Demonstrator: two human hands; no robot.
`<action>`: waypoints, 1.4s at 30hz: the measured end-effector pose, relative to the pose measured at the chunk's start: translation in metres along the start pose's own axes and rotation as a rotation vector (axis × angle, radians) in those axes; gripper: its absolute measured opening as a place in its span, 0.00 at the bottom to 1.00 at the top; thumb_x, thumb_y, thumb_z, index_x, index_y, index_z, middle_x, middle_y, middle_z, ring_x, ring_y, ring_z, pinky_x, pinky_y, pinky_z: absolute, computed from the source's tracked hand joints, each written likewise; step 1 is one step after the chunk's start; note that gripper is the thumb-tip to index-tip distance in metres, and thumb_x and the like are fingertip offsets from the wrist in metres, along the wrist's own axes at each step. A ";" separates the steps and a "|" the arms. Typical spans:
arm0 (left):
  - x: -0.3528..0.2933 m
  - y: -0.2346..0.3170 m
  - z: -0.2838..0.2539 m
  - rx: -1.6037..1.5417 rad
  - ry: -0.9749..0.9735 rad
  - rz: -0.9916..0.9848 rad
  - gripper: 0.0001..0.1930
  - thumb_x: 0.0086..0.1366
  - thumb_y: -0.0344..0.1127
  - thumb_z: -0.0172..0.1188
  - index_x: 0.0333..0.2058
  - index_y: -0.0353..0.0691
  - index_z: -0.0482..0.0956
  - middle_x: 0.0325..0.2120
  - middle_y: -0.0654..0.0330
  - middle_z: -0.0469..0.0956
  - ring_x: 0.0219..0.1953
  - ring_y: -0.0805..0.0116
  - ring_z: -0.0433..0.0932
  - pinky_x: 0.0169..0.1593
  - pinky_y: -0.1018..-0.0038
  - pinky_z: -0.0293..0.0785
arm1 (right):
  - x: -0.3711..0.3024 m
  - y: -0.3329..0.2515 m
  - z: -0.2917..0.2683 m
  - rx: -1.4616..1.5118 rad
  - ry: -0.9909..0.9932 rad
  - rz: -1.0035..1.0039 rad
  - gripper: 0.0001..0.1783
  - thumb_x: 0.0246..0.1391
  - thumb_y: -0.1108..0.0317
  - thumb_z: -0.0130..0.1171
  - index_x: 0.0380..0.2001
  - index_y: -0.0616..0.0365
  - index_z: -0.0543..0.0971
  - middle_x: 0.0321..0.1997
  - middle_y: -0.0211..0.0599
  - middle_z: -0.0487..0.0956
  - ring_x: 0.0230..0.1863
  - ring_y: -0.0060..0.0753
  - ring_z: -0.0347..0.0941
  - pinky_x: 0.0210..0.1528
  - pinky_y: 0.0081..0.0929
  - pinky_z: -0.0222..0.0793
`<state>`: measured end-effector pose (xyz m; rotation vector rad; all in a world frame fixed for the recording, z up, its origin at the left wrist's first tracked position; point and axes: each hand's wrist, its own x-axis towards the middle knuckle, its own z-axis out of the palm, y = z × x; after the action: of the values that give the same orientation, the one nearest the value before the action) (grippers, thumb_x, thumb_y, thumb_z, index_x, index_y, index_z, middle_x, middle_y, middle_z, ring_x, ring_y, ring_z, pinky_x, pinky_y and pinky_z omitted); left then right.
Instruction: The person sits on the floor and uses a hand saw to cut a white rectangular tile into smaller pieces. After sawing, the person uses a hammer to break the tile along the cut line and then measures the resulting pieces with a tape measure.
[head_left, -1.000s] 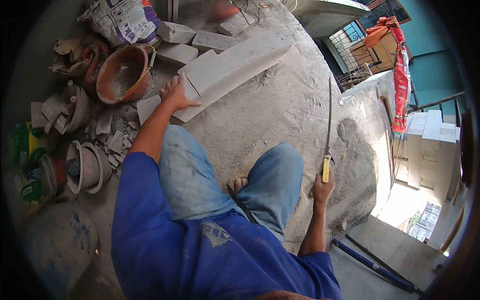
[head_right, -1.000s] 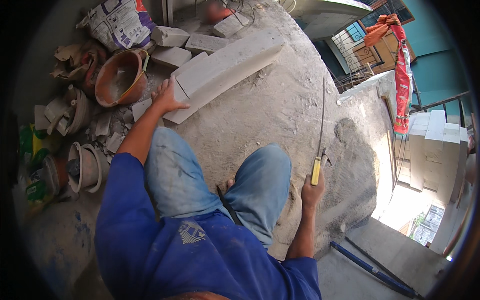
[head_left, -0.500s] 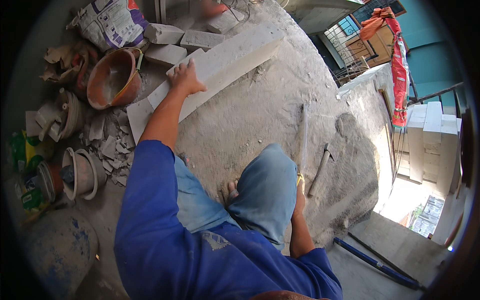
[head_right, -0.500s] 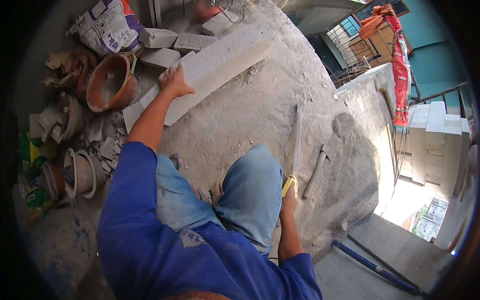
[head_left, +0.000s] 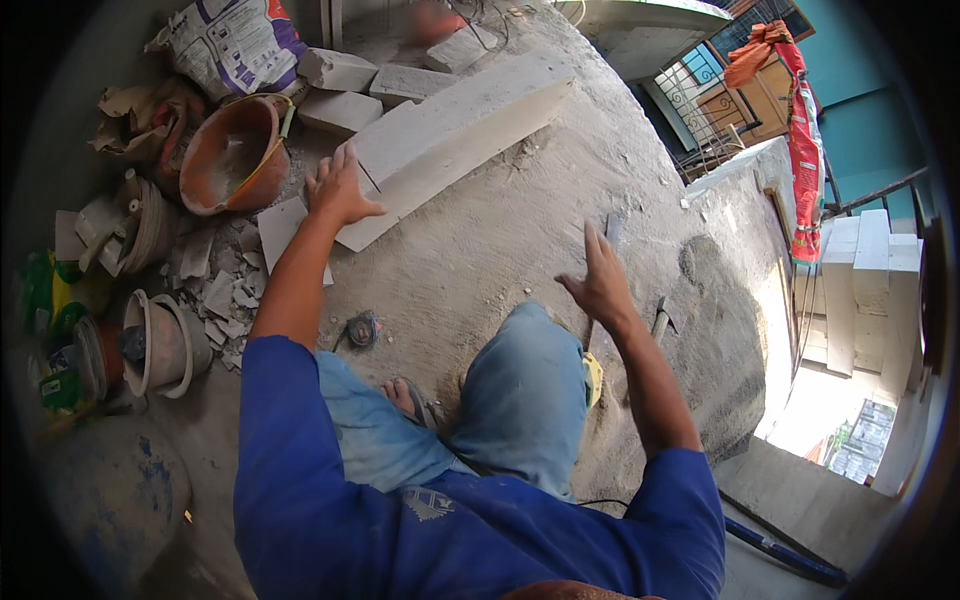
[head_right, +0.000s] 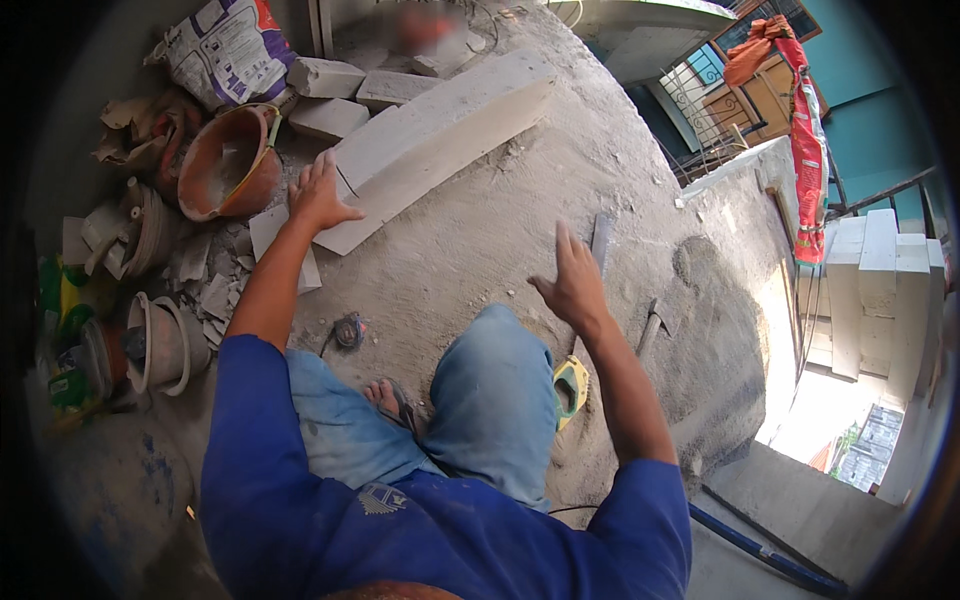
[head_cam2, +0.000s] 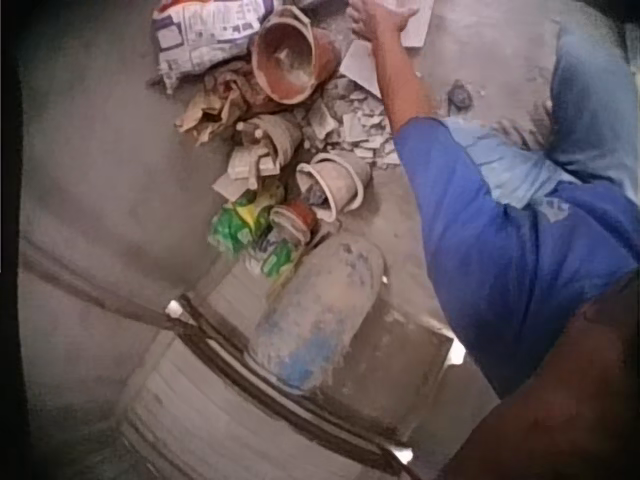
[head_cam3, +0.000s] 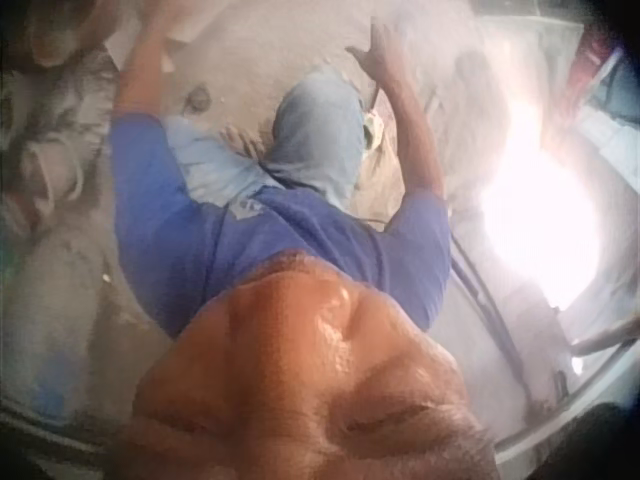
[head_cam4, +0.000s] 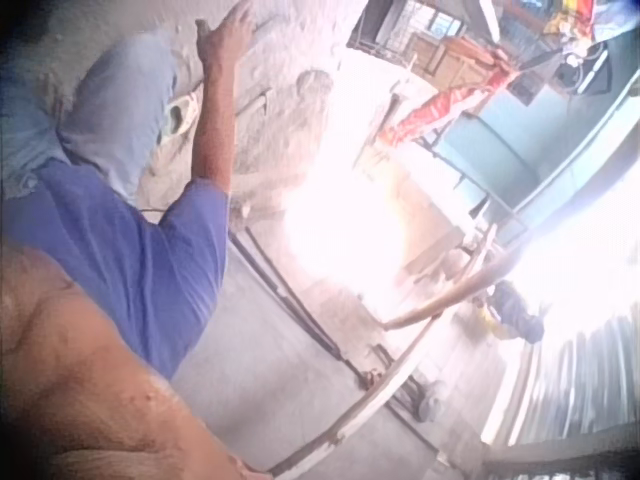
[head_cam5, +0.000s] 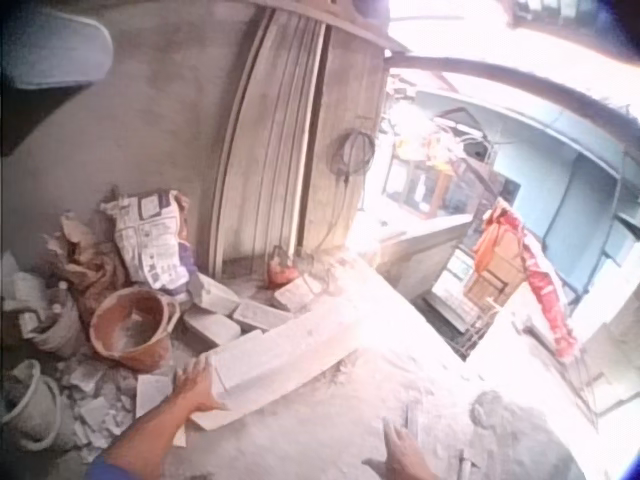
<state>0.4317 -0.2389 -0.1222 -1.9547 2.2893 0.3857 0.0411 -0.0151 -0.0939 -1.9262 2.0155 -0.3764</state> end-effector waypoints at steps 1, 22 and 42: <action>-0.001 -0.011 0.006 -0.003 0.021 -0.009 0.70 0.40 0.61 0.80 0.75 0.41 0.46 0.73 0.47 0.55 0.75 0.48 0.52 0.73 0.45 0.50 | 0.031 -0.016 -0.004 -0.054 -0.012 -0.064 0.61 0.44 0.61 0.79 0.74 0.64 0.53 0.73 0.58 0.63 0.73 0.59 0.59 0.70 0.46 0.61; -0.021 -0.028 0.028 -0.148 0.301 0.073 0.60 0.41 0.54 0.78 0.69 0.35 0.58 0.61 0.49 0.68 0.64 0.50 0.64 0.69 0.54 0.52 | 0.318 -0.116 0.050 -0.630 -0.306 -0.668 0.75 0.25 0.54 0.86 0.77 0.44 0.51 0.74 0.41 0.63 0.76 0.45 0.56 0.73 0.50 0.54; -0.060 -0.019 0.024 0.093 0.231 0.484 0.57 0.39 0.46 0.76 0.69 0.39 0.59 0.57 0.50 0.68 0.62 0.50 0.65 0.68 0.55 0.55 | 0.117 -0.075 0.053 -0.581 -0.107 -0.332 0.52 0.49 0.60 0.68 0.76 0.49 0.56 0.69 0.52 0.67 0.68 0.52 0.65 0.65 0.58 0.62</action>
<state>0.4579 -0.1784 -0.1334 -1.4513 2.8647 0.0865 0.1273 -0.1343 -0.1183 -2.5684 1.8679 0.2733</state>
